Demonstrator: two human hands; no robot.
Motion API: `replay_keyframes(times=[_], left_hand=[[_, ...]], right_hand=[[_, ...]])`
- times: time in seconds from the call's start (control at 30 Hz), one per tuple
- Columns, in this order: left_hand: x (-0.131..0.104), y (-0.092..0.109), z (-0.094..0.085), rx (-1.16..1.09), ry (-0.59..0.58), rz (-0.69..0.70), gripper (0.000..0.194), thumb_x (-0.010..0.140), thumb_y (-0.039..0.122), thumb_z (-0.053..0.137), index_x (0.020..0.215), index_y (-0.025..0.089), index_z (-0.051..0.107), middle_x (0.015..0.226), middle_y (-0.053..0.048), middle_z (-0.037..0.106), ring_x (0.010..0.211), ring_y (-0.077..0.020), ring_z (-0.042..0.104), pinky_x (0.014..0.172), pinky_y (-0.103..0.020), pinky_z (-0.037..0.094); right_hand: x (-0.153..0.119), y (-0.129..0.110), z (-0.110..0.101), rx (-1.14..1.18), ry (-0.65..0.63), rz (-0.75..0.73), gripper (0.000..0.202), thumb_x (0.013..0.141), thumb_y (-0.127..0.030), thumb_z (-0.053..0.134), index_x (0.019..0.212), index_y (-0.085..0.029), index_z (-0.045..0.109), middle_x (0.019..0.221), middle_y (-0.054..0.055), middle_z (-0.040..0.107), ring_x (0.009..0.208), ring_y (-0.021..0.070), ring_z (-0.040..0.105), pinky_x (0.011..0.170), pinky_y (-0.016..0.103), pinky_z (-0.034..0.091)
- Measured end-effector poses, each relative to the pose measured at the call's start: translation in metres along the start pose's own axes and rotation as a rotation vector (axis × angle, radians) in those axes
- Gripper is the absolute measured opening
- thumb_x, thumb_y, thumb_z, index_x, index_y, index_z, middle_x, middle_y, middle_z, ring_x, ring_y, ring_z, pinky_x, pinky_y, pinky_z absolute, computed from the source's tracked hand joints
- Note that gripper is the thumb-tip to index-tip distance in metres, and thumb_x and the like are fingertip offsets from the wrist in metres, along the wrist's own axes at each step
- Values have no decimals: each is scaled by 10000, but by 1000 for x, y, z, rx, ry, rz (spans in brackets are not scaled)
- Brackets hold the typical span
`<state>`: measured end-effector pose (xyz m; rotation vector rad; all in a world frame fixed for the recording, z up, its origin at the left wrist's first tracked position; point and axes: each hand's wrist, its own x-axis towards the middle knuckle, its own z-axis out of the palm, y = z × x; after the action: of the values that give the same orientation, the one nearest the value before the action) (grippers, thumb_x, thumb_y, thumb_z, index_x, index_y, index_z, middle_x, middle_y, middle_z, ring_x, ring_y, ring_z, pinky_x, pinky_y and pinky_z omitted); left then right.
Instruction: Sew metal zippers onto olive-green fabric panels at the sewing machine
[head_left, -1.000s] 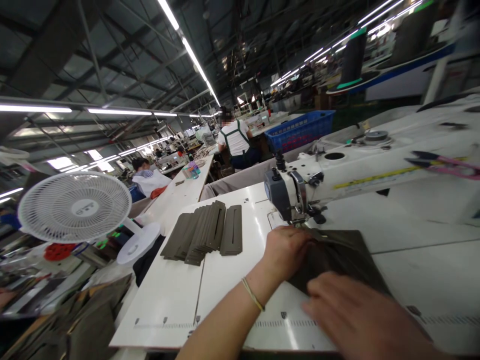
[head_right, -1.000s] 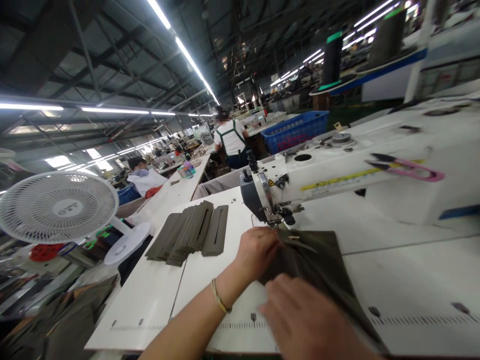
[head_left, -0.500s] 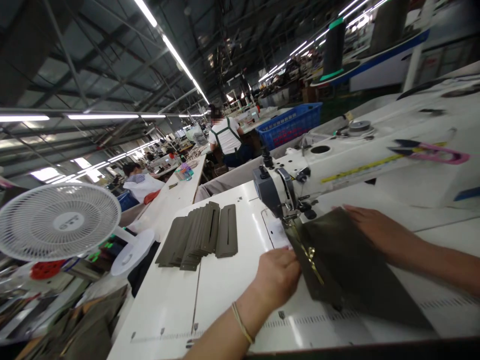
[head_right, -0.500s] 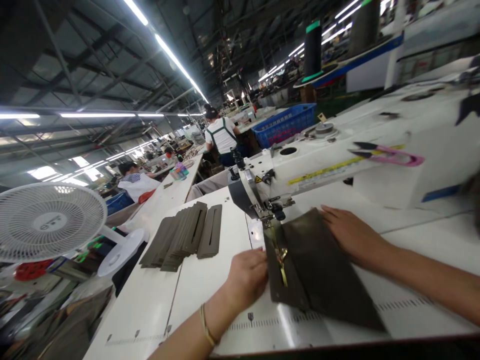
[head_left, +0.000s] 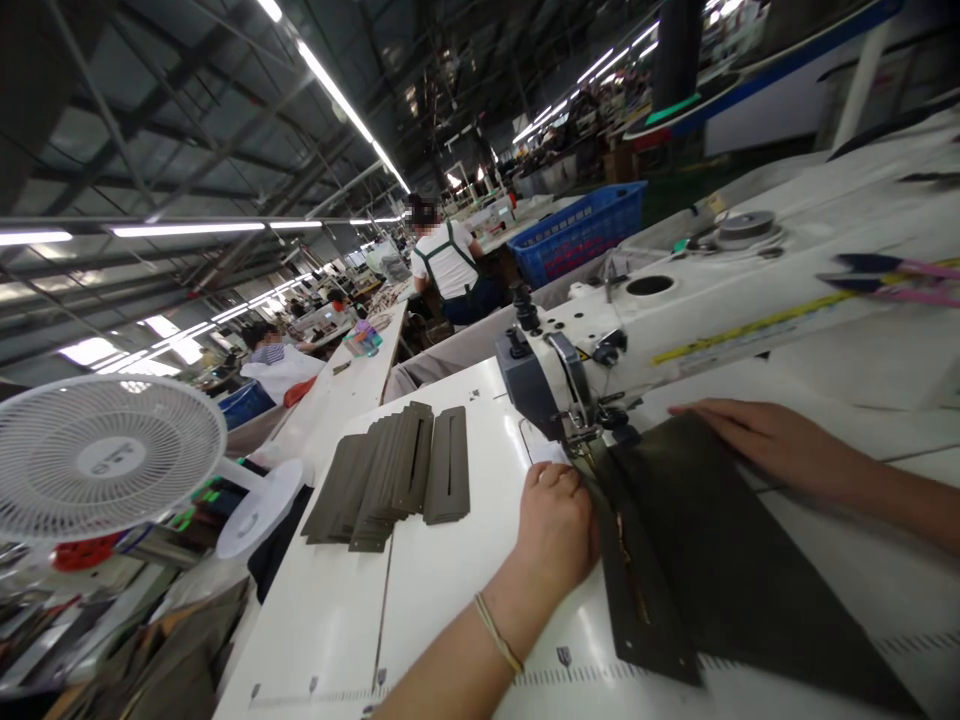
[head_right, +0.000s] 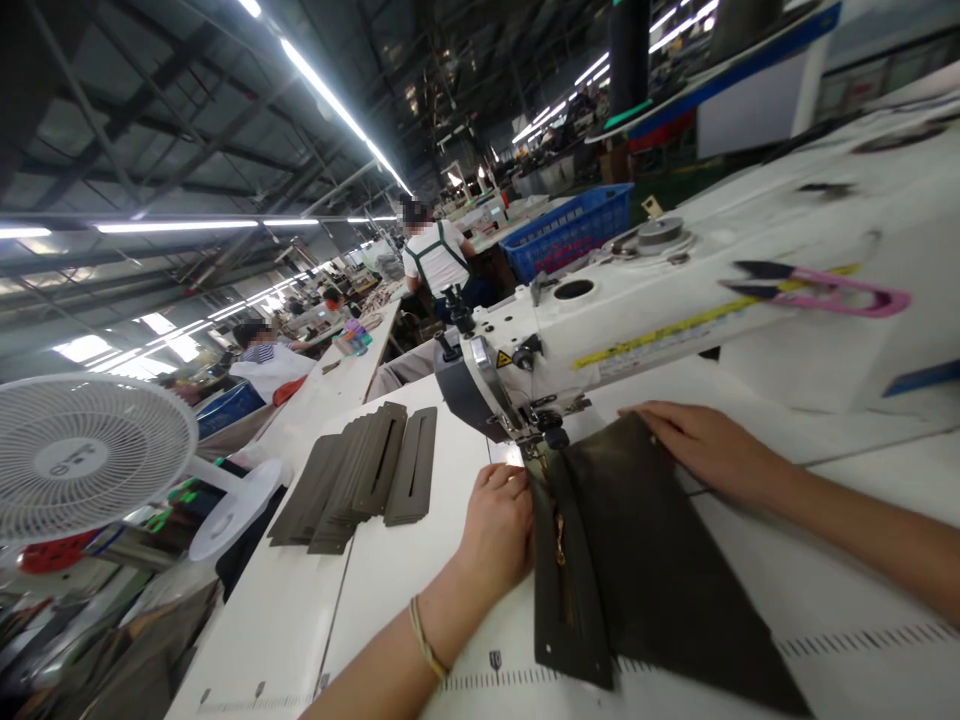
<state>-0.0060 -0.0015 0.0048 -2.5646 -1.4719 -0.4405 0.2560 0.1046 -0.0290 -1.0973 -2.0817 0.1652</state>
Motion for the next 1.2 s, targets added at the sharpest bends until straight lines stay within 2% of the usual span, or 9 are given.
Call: replay_keyframes(times=[0.17,0.27,0.37,0.47,0.67,0.8,0.97,1.07,1.2], left_hand=[[-1,4,-7,-3,33,-27,57,750,147,580,775,137,629,866,-116,670,876,-269,585,861,-450,501],[-2,5,-9,-42,37,-52,68,739,176,584,778,145,630,881,-110,671,904,-277,578,890,-466,484],[-3,5,-10,-79,36,-73,78,730,205,591,780,159,629,890,-99,670,919,-279,571,905,-475,475],[-3,6,-11,-89,25,-81,106,709,201,592,797,159,631,902,-98,667,925,-279,567,917,-477,470],[-3,8,-6,-47,28,-60,126,683,185,615,800,147,637,883,-109,664,897,-284,567,927,-489,474],[-5,8,1,-54,89,-84,40,747,126,605,762,161,619,859,-85,673,878,-273,579,850,-463,513],[-9,1,10,-124,301,-214,118,806,71,591,890,148,621,947,-96,683,876,-252,618,786,-431,564],[-11,-7,14,-143,356,-208,215,852,70,565,1051,126,621,1072,-131,690,963,-253,656,827,-418,591],[-8,-13,19,-160,338,-42,190,948,111,507,1039,169,663,1050,-93,735,936,-215,705,821,-361,617]], right_hand=[[19,2,1,110,-235,177,572,960,-527,285,744,-201,702,642,54,685,565,207,637,539,299,487],[22,-10,-6,96,-259,218,529,866,-623,371,759,-219,695,766,87,694,683,255,653,642,362,513],[21,-26,-14,43,-232,252,578,895,-638,287,808,-225,681,868,110,677,856,285,655,818,424,498],[19,-32,-12,-101,-299,244,529,922,-596,297,709,-235,619,747,79,666,759,269,661,721,398,499],[14,-19,-3,-318,-255,119,256,915,-350,477,752,-201,607,635,72,653,591,258,626,537,338,413],[8,-44,1,-382,-101,-102,253,938,-234,446,830,-129,650,822,174,688,795,309,642,702,432,476],[-15,-86,37,-258,-10,-461,330,952,-151,388,1103,-109,679,1148,135,704,1084,219,643,936,369,530],[-24,-89,53,-188,-18,-505,379,925,-89,379,1171,-73,668,1235,142,672,1159,207,622,968,354,545],[-24,-84,51,-148,-31,-468,387,917,-75,385,1181,-66,669,1240,150,665,1153,206,630,984,342,541]])
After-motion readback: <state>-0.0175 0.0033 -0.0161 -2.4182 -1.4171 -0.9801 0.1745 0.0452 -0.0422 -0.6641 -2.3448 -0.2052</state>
